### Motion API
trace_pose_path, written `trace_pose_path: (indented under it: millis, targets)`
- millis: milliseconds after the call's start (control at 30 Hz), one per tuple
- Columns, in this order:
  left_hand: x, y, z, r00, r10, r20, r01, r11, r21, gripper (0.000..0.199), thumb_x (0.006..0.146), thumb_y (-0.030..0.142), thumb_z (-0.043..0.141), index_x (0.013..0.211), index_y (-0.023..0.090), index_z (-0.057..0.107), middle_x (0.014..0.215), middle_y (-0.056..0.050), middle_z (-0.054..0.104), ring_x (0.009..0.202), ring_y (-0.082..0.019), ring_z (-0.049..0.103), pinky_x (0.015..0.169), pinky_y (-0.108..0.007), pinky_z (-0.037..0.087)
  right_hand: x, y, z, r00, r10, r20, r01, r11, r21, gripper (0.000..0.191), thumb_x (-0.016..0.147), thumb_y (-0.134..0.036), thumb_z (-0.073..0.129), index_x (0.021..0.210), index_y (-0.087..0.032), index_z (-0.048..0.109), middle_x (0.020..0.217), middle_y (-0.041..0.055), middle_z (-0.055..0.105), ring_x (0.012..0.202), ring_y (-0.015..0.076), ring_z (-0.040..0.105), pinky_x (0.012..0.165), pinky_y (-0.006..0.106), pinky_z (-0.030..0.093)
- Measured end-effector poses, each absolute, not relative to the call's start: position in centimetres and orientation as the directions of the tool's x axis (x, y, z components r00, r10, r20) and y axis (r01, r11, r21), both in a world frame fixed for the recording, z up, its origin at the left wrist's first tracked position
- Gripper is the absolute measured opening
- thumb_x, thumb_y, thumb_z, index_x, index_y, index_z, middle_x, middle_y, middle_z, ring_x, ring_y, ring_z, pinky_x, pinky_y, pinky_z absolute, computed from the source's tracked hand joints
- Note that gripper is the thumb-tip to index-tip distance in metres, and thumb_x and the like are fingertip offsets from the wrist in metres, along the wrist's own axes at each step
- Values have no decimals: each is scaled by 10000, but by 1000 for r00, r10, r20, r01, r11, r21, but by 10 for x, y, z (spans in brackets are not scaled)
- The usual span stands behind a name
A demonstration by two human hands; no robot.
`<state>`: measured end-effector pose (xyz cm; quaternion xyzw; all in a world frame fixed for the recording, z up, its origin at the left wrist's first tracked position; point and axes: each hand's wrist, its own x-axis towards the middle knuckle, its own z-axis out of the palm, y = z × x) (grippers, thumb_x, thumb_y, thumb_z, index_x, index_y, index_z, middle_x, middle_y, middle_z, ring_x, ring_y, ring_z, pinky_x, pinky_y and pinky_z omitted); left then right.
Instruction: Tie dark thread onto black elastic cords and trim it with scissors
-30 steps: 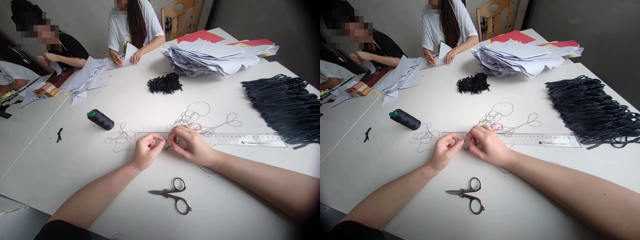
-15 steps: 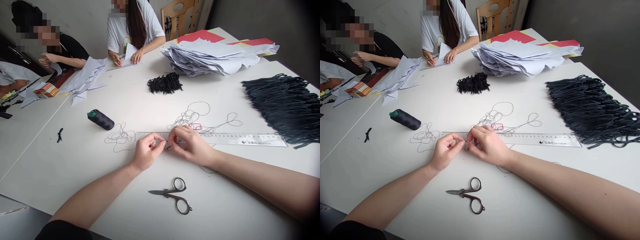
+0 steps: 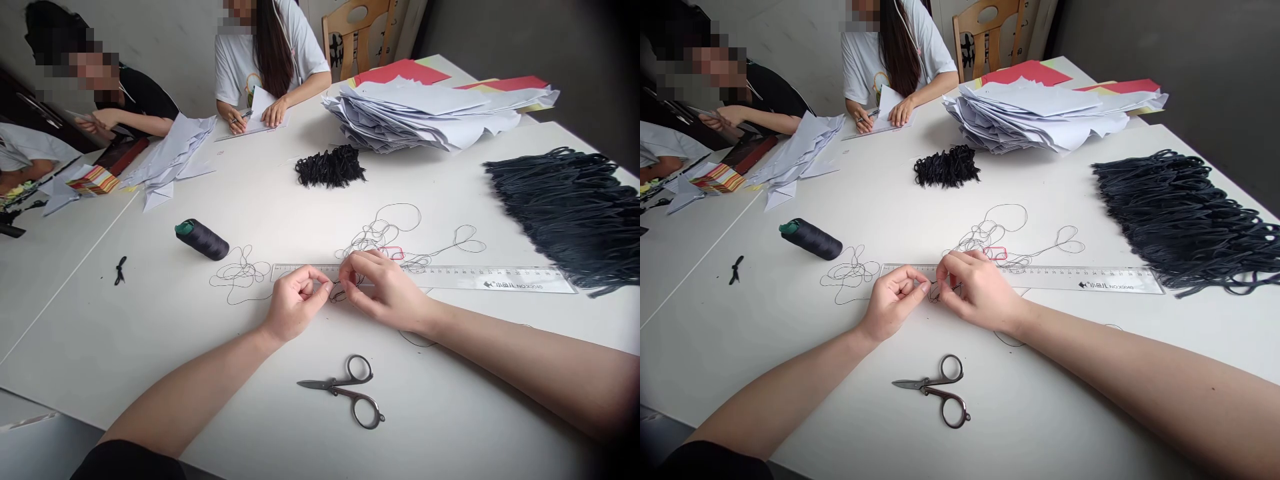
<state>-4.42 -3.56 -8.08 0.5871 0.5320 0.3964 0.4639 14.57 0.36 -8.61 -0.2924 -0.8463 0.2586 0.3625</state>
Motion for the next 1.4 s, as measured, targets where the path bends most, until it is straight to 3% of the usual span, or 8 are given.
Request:
trace_pose_path:
  millis: [567, 800, 1000, 1167, 1233, 1333, 1400]
  targets:
    - [-44, -34, -82, 128, 991, -34, 257, 0, 966, 208, 826, 355, 651, 752, 177, 573, 495, 100, 219, 461, -69, 196, 477, -239, 185, 144, 3, -86, -547, 703, 455, 342, 684, -645, 85, 898, -170, 484, 822, -194, 512, 728, 2, 596, 634, 138, 547, 754, 334, 408]
    - [-44, -34, -82, 120, 993, -17, 266, -16, 964, 228, 836, 379, 652, 767, 170, 595, 497, 101, 211, 463, -70, 197, 477, -245, 174, 145, 5, -83, -426, 791, 440, 325, 587, -741, 125, 930, -191, 464, 810, -196, 499, 714, 7, 585, 634, 137, 532, 611, 279, 414]
    - [-45, -33, -82, 120, 993, -19, 236, -10, 972, 261, 835, 416, 660, 768, 173, 593, 490, 101, 227, 457, -70, 195, 474, -249, 171, 145, 5, -82, -477, 787, 392, 290, 562, -775, 137, 952, -288, 495, 884, -188, 559, 768, 32, 621, 674, 146, 563, 608, 279, 451]
    - [-46, -32, -82, 92, 995, -42, 198, 23, 980, 282, 843, 443, 654, 770, 176, 601, 501, 90, 253, 470, -73, 213, 475, -250, 176, 145, 5, -84, -423, 796, 433, 286, 571, -770, 139, 954, -244, 491, 843, -193, 556, 768, 34, 620, 667, 144, 564, 603, 278, 459]
    - [-46, -32, -81, 80, 996, -46, 164, 33, 986, 291, 851, 453, 645, 770, 177, 604, 509, 84, 275, 475, -72, 215, 472, -252, 172, 146, 5, -84, -360, 829, 429, 298, 538, -789, 129, 971, -260, 471, 913, -193, 564, 884, 56, 653, 709, 147, 583, 641, 289, 478]
    - [-46, -32, -81, 67, 998, -21, 109, 14, 994, 298, 851, 467, 646, 775, 180, 608, 513, 80, 298, 470, -69, 210, 464, -255, 165, 146, 4, -82, -429, 846, 318, 241, 446, -862, 254, 987, -320, 461, 1207, -202, 505, 1191, 96, 635, 726, 134, 625, 671, 302, 514]
    - [-46, -32, -82, 58, 998, -5, 90, 0, 996, 298, 849, 473, 649, 785, 183, 616, 512, 78, 312, 464, -68, 211, 458, -256, 165, 147, 3, -82, -554, 798, 238, 203, 407, -890, 374, 979, -352, 482, 1319, -207, 426, 1165, 92, 647, 723, 135, 636, 655, 297, 519]
